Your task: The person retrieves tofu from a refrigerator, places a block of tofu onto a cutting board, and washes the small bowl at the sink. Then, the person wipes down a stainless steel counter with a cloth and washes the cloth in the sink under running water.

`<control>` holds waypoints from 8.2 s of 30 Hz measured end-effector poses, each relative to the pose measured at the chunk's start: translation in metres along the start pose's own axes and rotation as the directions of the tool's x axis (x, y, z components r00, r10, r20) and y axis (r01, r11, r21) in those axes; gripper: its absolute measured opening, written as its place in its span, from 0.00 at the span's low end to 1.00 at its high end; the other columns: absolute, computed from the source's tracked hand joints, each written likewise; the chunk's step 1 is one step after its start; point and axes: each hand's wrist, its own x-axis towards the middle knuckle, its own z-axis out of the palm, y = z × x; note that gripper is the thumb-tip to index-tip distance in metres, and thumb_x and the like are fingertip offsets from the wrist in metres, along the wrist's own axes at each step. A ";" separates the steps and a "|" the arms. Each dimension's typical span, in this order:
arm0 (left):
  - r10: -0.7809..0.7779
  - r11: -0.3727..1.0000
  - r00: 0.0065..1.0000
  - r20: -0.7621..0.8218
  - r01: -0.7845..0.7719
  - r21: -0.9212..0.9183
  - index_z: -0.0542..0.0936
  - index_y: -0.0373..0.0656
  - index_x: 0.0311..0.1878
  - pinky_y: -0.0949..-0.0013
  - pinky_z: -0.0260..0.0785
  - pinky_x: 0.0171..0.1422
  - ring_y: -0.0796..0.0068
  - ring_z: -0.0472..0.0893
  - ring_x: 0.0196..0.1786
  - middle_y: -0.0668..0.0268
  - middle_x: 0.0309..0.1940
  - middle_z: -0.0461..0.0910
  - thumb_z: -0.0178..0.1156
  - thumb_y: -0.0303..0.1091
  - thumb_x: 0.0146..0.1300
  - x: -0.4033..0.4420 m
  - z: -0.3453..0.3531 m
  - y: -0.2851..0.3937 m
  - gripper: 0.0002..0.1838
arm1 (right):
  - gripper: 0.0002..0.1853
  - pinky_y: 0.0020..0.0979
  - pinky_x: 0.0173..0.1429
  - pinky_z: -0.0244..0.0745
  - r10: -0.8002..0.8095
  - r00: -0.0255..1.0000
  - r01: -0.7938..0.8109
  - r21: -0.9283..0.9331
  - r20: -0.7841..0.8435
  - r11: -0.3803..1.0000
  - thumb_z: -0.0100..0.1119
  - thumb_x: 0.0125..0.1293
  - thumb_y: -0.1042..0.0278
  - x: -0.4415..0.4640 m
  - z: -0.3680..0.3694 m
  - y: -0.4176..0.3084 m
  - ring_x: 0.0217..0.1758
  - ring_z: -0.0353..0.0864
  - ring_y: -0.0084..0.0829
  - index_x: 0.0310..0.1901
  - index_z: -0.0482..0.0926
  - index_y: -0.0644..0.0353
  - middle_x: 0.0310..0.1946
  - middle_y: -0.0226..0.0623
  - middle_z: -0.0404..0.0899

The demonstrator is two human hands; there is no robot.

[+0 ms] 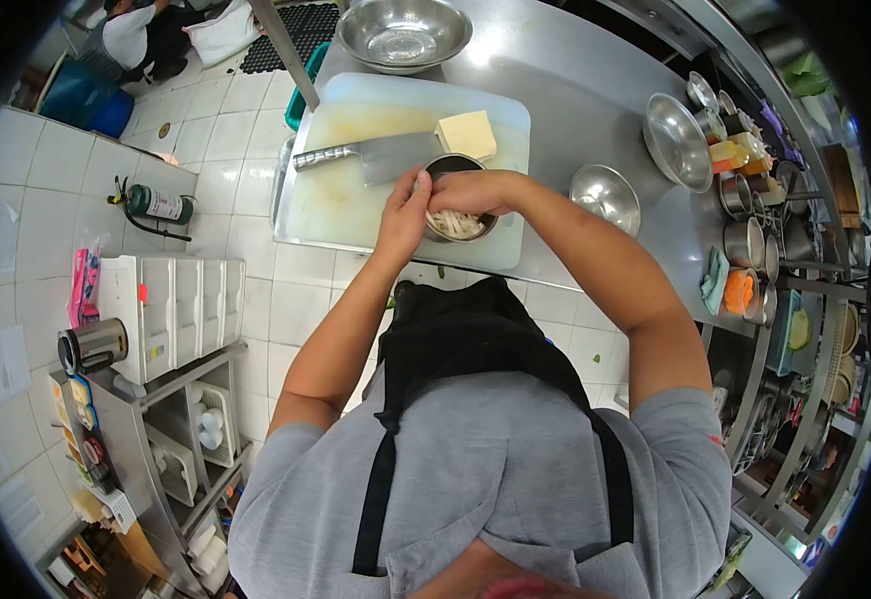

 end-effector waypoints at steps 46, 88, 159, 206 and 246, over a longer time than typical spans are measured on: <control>-0.282 0.937 0.959 0.034 0.283 -0.202 0.66 0.41 0.67 0.55 0.76 0.51 0.64 0.77 0.57 0.58 0.60 0.73 0.46 0.62 0.69 -0.046 0.156 0.027 0.35 | 0.19 0.27 0.25 0.75 -0.279 0.760 0.389 0.066 -0.587 0.919 0.69 0.56 0.57 -0.168 -0.113 0.203 0.29 0.80 0.25 0.41 0.78 0.63 0.30 0.37 0.79; -0.064 0.996 0.814 -0.577 0.019 -0.084 0.67 0.33 0.66 0.68 0.53 0.72 0.68 0.67 0.66 0.57 0.62 0.72 0.46 0.50 0.74 -0.095 -0.438 0.057 0.30 | 0.08 0.26 0.46 0.76 -0.550 0.579 0.684 -0.007 -0.602 0.729 0.57 0.68 0.72 0.159 0.099 -0.198 0.39 0.81 0.24 0.45 0.79 0.66 0.37 0.37 0.83; -0.342 0.749 0.484 0.805 0.658 -0.077 0.64 0.48 0.70 0.41 0.70 0.58 0.50 0.73 0.62 0.54 0.65 0.69 0.42 0.73 0.63 1.254 -0.561 0.276 0.43 | 0.15 0.38 0.26 0.69 -0.052 0.154 0.268 -0.009 -0.987 0.964 0.56 0.55 0.63 0.678 -0.775 -0.651 0.16 0.74 0.35 0.20 0.78 0.67 0.12 0.47 0.73; 0.267 0.608 0.696 0.667 -0.658 0.444 0.67 0.51 0.68 0.65 0.63 0.64 0.69 0.71 0.61 0.62 0.58 0.72 0.66 0.39 0.57 1.960 -0.514 0.616 0.35 | 0.13 0.46 0.47 0.75 -0.038 0.755 0.652 0.755 -0.655 -0.071 0.44 0.69 0.63 1.083 -1.501 -0.837 0.45 0.78 0.36 0.49 0.75 0.56 0.43 0.37 0.78; -0.470 0.538 0.796 0.381 0.601 -0.591 0.63 0.49 0.69 0.36 0.54 0.68 0.49 0.62 0.70 0.58 0.68 0.64 0.41 0.65 0.65 2.038 -0.561 0.390 0.38 | 0.39 0.33 0.19 0.74 0.324 0.522 0.183 0.474 -0.789 0.861 0.44 0.66 0.30 1.103 -1.708 -0.863 0.15 0.75 0.29 0.28 0.77 0.69 0.18 0.40 0.78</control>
